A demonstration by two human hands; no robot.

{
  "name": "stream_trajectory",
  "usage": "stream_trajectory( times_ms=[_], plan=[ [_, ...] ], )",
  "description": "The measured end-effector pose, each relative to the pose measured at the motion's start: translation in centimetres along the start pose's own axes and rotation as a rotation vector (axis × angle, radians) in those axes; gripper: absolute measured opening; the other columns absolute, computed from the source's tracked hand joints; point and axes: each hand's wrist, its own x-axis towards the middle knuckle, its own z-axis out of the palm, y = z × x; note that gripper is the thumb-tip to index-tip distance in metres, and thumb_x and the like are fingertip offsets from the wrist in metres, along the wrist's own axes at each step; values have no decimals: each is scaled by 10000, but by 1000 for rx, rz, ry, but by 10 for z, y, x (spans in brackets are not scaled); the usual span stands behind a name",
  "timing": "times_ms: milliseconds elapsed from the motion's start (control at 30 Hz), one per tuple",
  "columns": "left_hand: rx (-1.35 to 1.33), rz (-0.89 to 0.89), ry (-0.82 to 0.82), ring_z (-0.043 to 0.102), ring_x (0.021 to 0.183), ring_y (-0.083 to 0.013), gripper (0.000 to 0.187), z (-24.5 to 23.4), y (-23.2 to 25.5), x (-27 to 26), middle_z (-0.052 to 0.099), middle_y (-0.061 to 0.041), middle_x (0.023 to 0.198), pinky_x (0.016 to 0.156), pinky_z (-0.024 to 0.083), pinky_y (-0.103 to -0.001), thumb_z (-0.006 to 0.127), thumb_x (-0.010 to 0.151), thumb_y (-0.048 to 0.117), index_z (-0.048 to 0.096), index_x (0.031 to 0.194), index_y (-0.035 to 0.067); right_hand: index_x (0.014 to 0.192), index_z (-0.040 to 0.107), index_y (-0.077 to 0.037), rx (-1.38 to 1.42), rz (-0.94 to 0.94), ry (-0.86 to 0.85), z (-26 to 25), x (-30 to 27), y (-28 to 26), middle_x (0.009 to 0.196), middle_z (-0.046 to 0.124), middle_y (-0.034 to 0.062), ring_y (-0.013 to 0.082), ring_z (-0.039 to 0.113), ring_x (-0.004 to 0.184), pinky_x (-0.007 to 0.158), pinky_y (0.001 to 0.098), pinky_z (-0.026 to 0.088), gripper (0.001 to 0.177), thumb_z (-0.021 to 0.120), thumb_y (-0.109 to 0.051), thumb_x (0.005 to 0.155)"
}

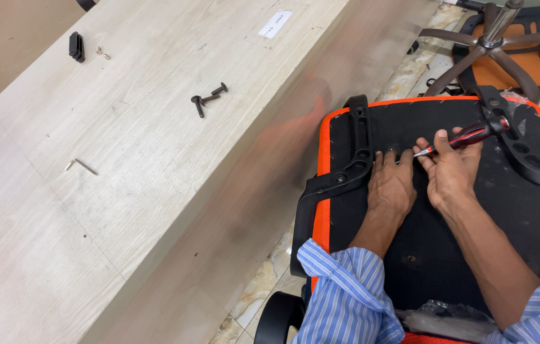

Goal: The person uses a screwdriver to tighten screws into a black plastic bracket attached to an orange and black chair seat. They repeatedly insert and turn screws, occasionally pausing to reposition the tool or adjust the bracket.

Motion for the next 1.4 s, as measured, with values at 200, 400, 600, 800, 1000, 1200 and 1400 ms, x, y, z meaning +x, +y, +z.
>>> stream_trajectory(
  times_ms=[200, 400, 600, 800, 1000, 1200, 1400],
  plan=[
    [-3, 40, 60, 367, 1460, -436, 743, 10, -5, 0, 469, -243, 1491, 1186, 331, -491, 786, 737, -28, 517, 1421, 80, 1365, 330, -172, -50, 14, 8, -5, 0, 4, 1289, 492, 131, 242, 709, 1072, 998, 470, 574, 421, 602, -51, 1068],
    [-42, 114, 92, 411, 1439, -457, 586, 32, -5, 8, 564, -240, 1373, 1220, 303, -543, 737, 783, 18, 556, 1340, 54, 1315, 330, -149, -51, -11, 40, -12, 4, 2, 1268, 517, 85, 211, 707, 1037, 932, 434, 611, 352, 571, -55, 1076],
    [-147, 209, 119, 416, 1442, -473, 427, 69, 15, 18, 603, -237, 1349, 1212, 281, -598, 608, 936, 83, 562, 1357, 34, 1327, 329, -141, -98, -89, 137, -38, 12, -13, 1215, 547, 74, 166, 702, 994, 872, 364, 627, 351, 593, -86, 1102],
    [-137, 266, 21, 398, 1459, -464, 466, 88, 42, 22, 585, -225, 1383, 1220, 242, -604, 638, 929, 104, 546, 1383, 49, 1319, 384, -134, -128, -131, 246, -72, 18, -34, 1148, 576, 47, 155, 706, 933, 833, 335, 638, 318, 612, -90, 1101],
    [-209, 309, -89, 377, 1466, -441, 702, 96, 70, 24, 515, -222, 1472, 1217, 240, -563, 649, 894, 95, 398, 1550, 73, 1276, 466, -114, -211, -278, 235, -99, 21, -64, 1135, 619, 51, 137, 690, 985, 836, 319, 609, 239, 649, -71, 1129],
    [-122, 314, -101, 330, 1490, -431, 705, 103, 82, 23, 449, -244, 1536, 1240, 213, -542, 635, 924, 70, 339, 1558, -10, 1267, 456, -157, -264, -298, 340, -118, 17, -87, 1141, 636, 14, 146, 716, 995, 786, 315, 607, 253, 628, -86, 1096],
    [-97, 344, -87, 302, 1506, -415, 699, 118, 89, 28, 400, -264, 1563, 1238, 196, -515, 627, 940, 62, 317, 1554, -63, 1300, 388, -127, -206, -387, 359, -137, 18, -97, 1224, 639, 25, 168, 737, 1078, 861, 344, 650, 322, 644, -51, 1119]
  ],
)
